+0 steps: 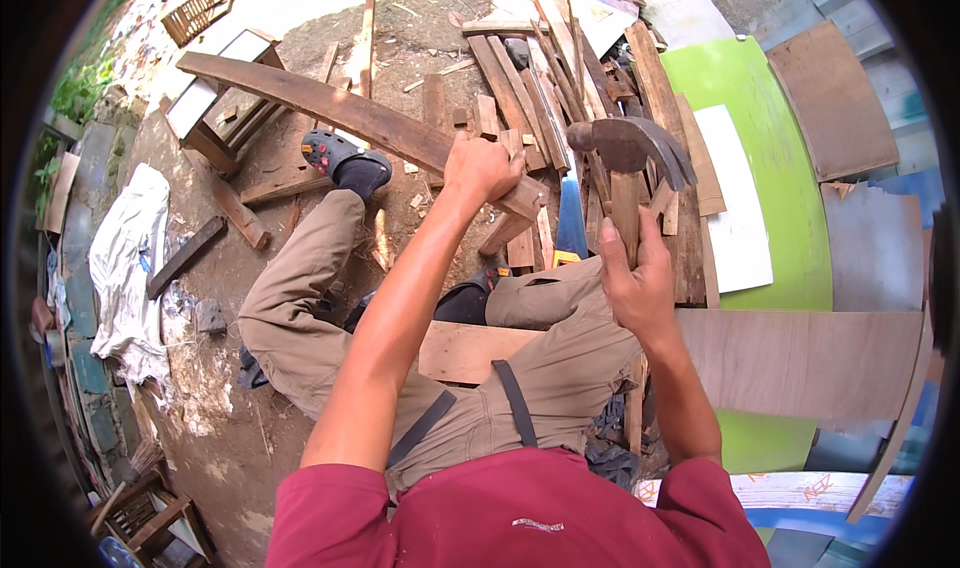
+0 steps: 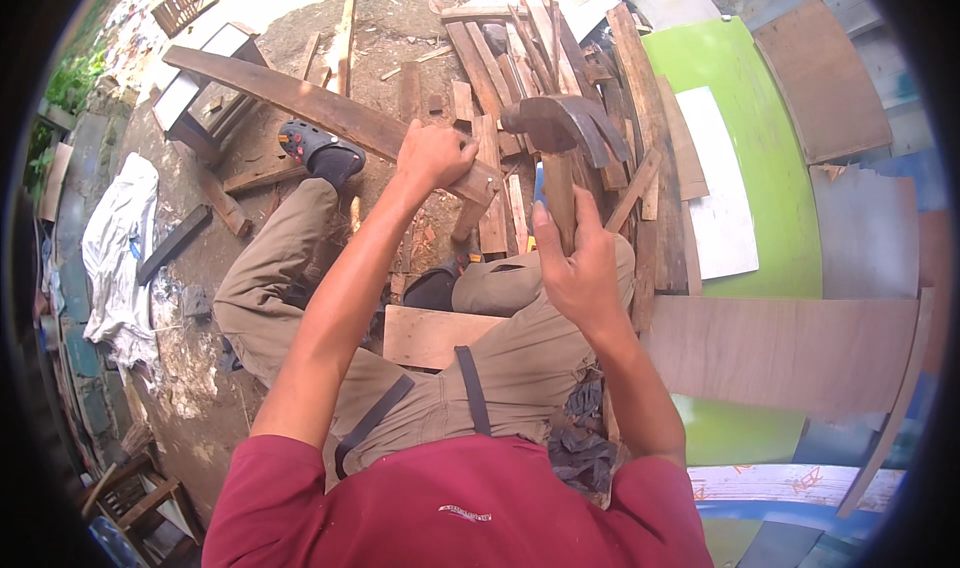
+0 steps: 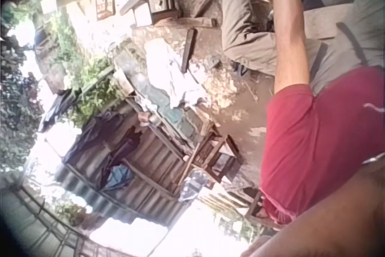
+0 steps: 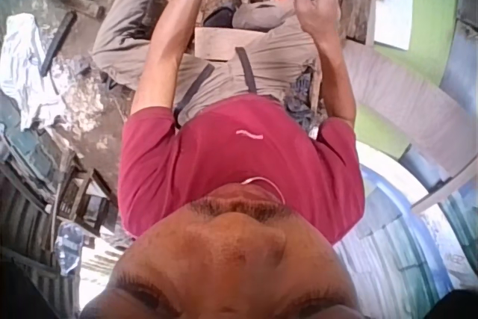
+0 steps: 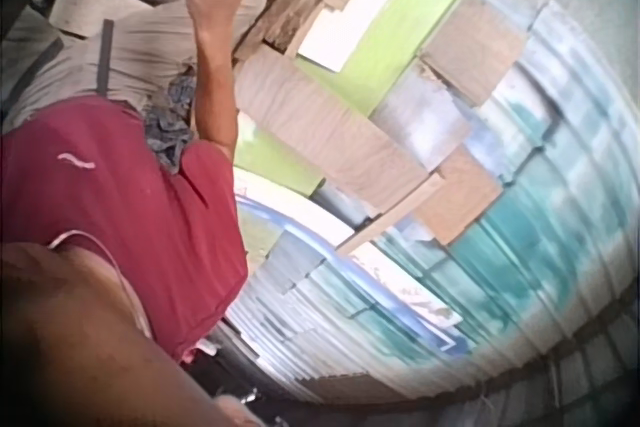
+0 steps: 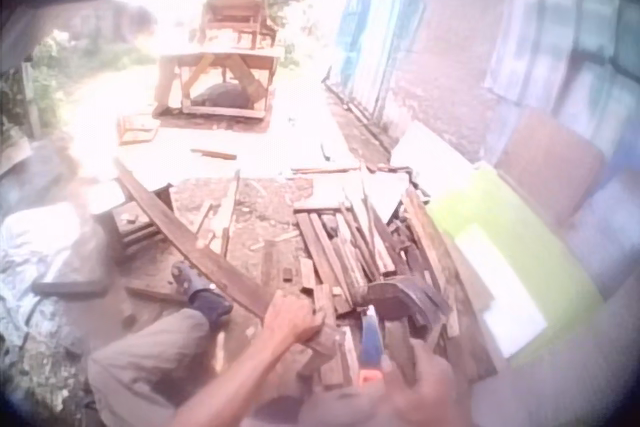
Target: The person sits on the ground and assembles a small wooden structure. They use a hammer to drive nails into the wood pieces to secure them together.
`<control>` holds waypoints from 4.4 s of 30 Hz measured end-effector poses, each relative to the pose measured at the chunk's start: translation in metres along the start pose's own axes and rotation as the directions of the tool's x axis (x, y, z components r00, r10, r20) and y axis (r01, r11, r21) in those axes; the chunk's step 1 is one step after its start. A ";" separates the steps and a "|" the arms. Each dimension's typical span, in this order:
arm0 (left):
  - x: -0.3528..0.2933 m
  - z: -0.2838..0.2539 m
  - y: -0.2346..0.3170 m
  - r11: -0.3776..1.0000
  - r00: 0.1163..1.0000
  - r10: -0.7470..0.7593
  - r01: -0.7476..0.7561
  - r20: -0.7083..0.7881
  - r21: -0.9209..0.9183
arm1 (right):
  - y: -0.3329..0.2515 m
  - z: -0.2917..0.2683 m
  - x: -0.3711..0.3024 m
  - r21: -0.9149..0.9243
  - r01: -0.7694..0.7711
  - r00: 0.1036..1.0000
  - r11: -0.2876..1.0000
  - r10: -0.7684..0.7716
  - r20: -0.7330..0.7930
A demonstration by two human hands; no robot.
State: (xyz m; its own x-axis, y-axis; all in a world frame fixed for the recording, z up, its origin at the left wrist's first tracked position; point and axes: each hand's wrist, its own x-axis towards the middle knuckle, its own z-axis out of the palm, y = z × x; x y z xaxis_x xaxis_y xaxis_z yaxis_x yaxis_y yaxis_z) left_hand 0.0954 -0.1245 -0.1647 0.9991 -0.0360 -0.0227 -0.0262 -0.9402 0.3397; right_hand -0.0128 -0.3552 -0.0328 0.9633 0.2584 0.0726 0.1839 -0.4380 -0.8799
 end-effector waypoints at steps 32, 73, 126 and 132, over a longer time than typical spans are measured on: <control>0.002 -0.002 0.003 0.999 0.999 0.036 -0.036 -0.010 0.012 | 0.024 0.034 -0.024 0.160 -0.308 0.935 0.938 0.267 0.231; -0.001 -0.006 0.004 0.998 0.999 0.022 -0.024 -0.048 -0.058 | 0.022 0.015 -0.023 0.268 -0.475 0.865 0.838 0.389 0.317; 0.004 -0.001 0.003 1.000 1.000 -0.002 0.002 -0.018 -0.008 | 0.038 0.028 -0.022 0.294 -0.332 0.937 0.896 0.278 0.209; 0.007 0.000 0.003 1.000 1.000 -0.004 0.004 -0.006 -0.022 | -0.016 0.002 0.003 0.273 -0.346 0.929 0.897 0.289 0.230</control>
State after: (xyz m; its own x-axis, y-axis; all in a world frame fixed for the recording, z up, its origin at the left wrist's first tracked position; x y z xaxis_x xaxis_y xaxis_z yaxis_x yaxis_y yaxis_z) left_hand 0.1026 -0.1276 -0.1643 0.9994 -0.0303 -0.0182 -0.0217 -0.9326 0.3602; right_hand -0.0133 -0.3453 -0.0196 0.9035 0.3114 -0.2944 -0.2220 -0.2474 -0.9431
